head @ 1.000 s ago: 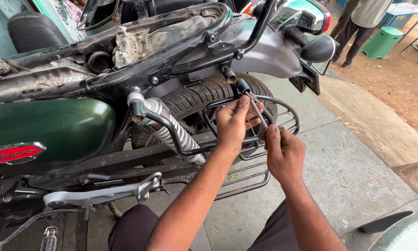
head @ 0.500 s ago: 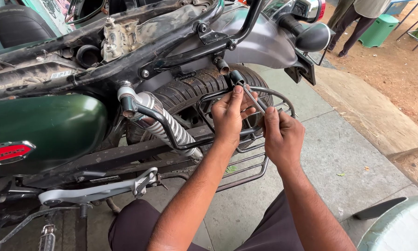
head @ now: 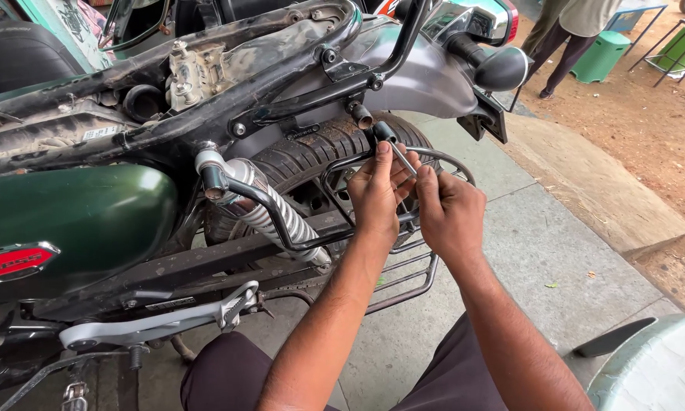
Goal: Installing and securing a metal side guard frame to the rear of a motorcycle using bolts and a socket wrench.
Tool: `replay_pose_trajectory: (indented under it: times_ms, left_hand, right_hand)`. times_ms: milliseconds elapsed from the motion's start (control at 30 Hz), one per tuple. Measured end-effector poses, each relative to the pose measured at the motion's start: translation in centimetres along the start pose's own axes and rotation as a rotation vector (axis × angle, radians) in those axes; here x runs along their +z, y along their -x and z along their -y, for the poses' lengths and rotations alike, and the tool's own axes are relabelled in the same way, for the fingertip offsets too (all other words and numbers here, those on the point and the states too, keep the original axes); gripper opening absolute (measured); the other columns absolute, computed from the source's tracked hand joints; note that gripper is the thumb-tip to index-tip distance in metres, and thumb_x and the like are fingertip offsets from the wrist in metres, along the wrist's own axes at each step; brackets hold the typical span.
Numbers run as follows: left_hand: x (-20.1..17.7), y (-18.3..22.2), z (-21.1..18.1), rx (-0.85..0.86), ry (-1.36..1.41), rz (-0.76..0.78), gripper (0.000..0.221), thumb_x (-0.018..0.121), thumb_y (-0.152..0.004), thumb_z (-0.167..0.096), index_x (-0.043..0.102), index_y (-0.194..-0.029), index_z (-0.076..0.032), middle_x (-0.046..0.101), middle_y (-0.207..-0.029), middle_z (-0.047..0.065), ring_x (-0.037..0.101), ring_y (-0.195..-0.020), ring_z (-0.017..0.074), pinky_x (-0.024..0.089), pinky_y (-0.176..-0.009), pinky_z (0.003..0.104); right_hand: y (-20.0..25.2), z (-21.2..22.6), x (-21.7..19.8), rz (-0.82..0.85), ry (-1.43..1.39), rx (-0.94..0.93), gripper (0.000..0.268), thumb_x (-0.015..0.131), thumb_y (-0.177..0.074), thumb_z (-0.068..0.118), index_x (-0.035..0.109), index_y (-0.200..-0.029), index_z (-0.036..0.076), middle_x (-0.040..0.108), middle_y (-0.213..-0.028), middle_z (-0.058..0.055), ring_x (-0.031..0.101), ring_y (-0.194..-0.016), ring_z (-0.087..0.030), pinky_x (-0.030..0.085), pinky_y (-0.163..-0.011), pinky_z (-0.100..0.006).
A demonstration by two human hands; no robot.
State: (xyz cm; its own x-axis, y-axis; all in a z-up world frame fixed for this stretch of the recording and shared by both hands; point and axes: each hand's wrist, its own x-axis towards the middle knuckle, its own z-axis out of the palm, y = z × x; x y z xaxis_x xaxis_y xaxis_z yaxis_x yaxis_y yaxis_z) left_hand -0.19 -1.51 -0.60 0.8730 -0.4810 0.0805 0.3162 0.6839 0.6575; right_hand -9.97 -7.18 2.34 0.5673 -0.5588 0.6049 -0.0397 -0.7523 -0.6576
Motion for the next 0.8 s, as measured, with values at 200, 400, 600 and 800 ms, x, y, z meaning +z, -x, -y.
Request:
replay_pose_trajectory:
  times_ms: [200,400,600,800]
  left_hand:
    - [-3.1,-0.7,1.4,0.324,-0.313,0.119,0.036,0.068,-0.102,-0.036,0.075,-0.108,-0.001,0.078,-0.097,0.01,0.073,-0.089,0.018,0.055,-0.075,0.03]
    - [-5.3,1.6,-0.4,0.431,-1.57,0.308,0.016,0.066,-0.1,-0.025,0.074,-0.105,-0.011,0.076,-0.091,0.004,0.075,-0.085,0.0209,0.057,-0.075,0.035]
    - [-4.9,3.4,0.1,1.028,-1.792,0.218,0.033,0.081,-0.069,-0.031,0.075,-0.094,-0.01,0.072,-0.09,0.003,0.067,-0.086,0.0233,0.048,-0.085,0.053]
    - [-6.5,2.2,4.3,0.979,-2.108,0.344,0.009,0.082,-0.086,-0.016,0.074,-0.09,-0.014,0.064,-0.091,0.0,0.062,-0.084,0.0171,0.047,-0.075,0.037]
  right_hand:
    - [0.1,-0.3,1.7,-0.001,-0.227,0.173,0.047,0.057,-0.108,0.032,0.068,-0.072,0.004,0.056,-0.053,-0.001,0.048,-0.049,-0.008,0.036,-0.045,-0.03]
    - [-0.2,-0.3,2.5,0.104,-0.607,0.356,0.046,0.054,-0.109,0.034,0.069,-0.078,0.003,0.057,-0.058,0.002,0.047,-0.049,-0.008,0.034,-0.046,-0.029]
    - [-0.7,0.6,2.0,-0.012,0.081,-0.023,0.044,0.059,-0.109,0.03,0.062,-0.078,-0.001,0.057,-0.06,-0.01,0.051,-0.052,-0.016,0.042,-0.053,-0.038]
    - [-0.7,-1.6,3.5,0.013,-0.308,0.161,0.045,0.055,-0.11,0.031,0.065,-0.078,0.001,0.06,-0.064,-0.001,0.051,-0.058,-0.007,0.041,-0.052,-0.029]
